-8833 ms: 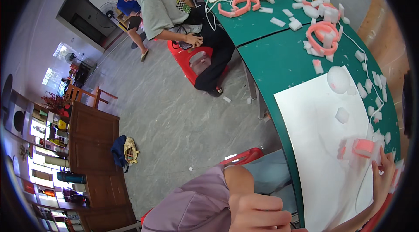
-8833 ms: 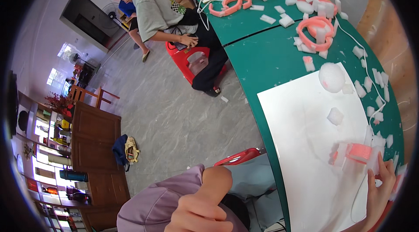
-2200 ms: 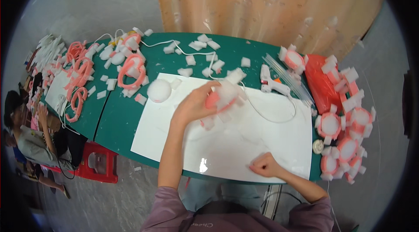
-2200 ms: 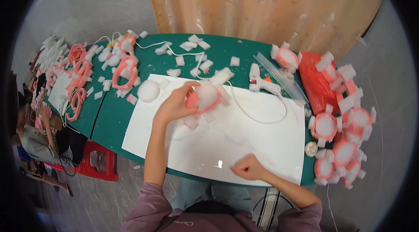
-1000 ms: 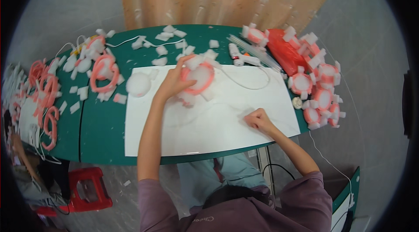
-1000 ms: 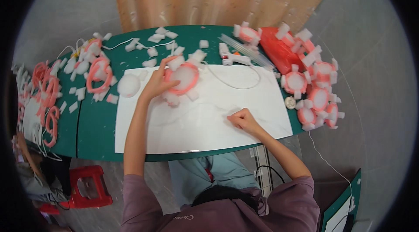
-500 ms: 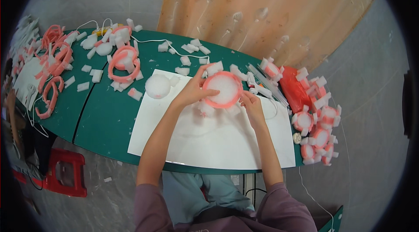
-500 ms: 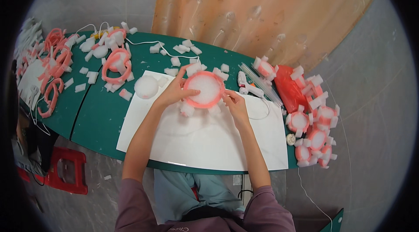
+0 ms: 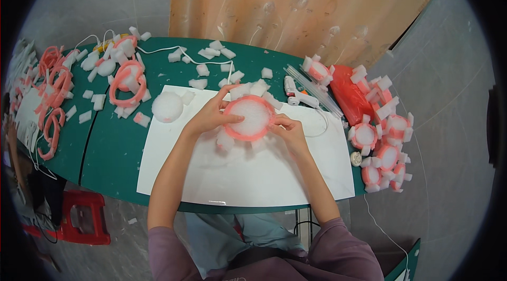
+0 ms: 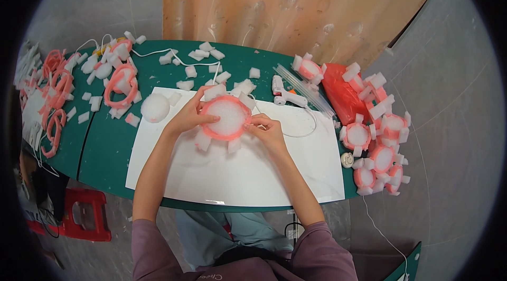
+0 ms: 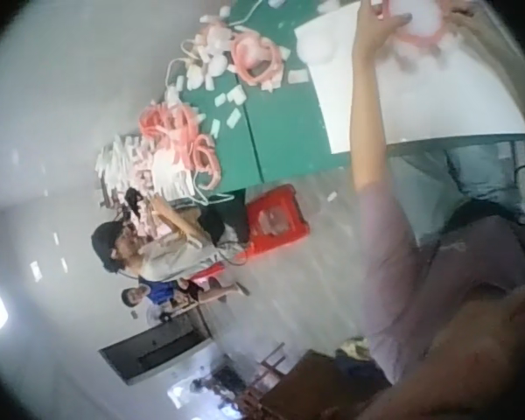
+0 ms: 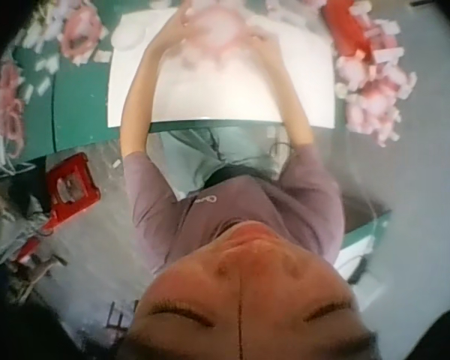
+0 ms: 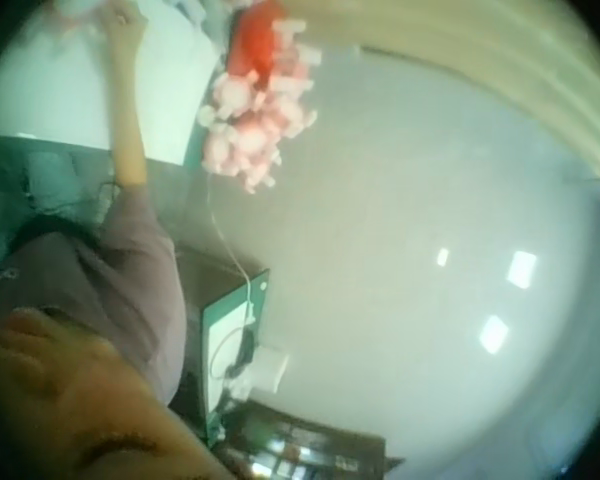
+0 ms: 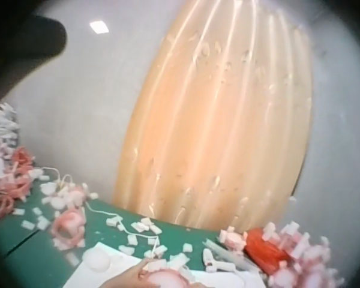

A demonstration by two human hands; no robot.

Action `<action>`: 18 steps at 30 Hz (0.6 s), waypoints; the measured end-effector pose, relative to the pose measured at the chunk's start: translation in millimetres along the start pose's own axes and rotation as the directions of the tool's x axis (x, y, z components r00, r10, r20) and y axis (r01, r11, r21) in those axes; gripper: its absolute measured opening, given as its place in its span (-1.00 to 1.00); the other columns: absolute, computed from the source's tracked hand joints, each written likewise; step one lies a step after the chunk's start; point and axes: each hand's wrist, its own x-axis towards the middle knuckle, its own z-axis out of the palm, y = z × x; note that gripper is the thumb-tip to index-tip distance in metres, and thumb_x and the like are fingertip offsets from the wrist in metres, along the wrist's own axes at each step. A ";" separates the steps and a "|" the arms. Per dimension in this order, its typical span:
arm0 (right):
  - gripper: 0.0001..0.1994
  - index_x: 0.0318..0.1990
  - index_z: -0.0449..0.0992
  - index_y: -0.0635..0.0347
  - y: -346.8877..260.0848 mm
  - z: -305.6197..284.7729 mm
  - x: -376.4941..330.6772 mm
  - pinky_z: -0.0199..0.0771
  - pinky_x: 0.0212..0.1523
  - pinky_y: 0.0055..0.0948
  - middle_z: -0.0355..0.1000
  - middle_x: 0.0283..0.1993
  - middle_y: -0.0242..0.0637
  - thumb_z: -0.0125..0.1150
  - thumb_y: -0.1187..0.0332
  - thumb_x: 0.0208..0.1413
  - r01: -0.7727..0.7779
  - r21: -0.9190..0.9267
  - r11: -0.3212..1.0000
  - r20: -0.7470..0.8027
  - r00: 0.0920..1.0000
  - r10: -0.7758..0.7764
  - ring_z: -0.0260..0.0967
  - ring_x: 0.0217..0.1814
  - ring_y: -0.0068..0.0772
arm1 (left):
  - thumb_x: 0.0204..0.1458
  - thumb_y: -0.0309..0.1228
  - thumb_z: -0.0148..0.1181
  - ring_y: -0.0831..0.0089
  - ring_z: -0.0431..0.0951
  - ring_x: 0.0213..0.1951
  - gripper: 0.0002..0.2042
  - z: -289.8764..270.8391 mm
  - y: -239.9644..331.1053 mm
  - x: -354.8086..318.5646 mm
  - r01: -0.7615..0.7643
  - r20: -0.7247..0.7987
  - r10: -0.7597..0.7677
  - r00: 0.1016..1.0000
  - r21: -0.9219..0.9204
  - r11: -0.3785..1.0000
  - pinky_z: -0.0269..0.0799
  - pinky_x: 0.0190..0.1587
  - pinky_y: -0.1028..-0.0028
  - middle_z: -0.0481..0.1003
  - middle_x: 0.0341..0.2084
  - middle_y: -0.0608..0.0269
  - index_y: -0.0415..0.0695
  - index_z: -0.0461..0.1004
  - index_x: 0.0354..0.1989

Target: The person is using a hot glue gun to assemble pink and white foam/plastic components into circular craft products.

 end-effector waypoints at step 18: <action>-0.77 -0.63 0.38 0.04 -26.3 -87.9 147.4 -0.16 -0.80 -0.65 0.08 -0.76 -0.58 0.29 0.19 -0.21 -0.162 0.171 0.972 -0.367 0.905 0.215 -0.07 -0.80 -0.72 | 0.04 -0.42 -0.03 0.46 0.42 -0.48 -0.84 -44.1 -17.2 8.3 -0.135 -0.674 0.622 0.398 0.628 0.767 0.25 -0.53 0.57 0.43 -0.52 0.21 -0.20 0.47 -0.34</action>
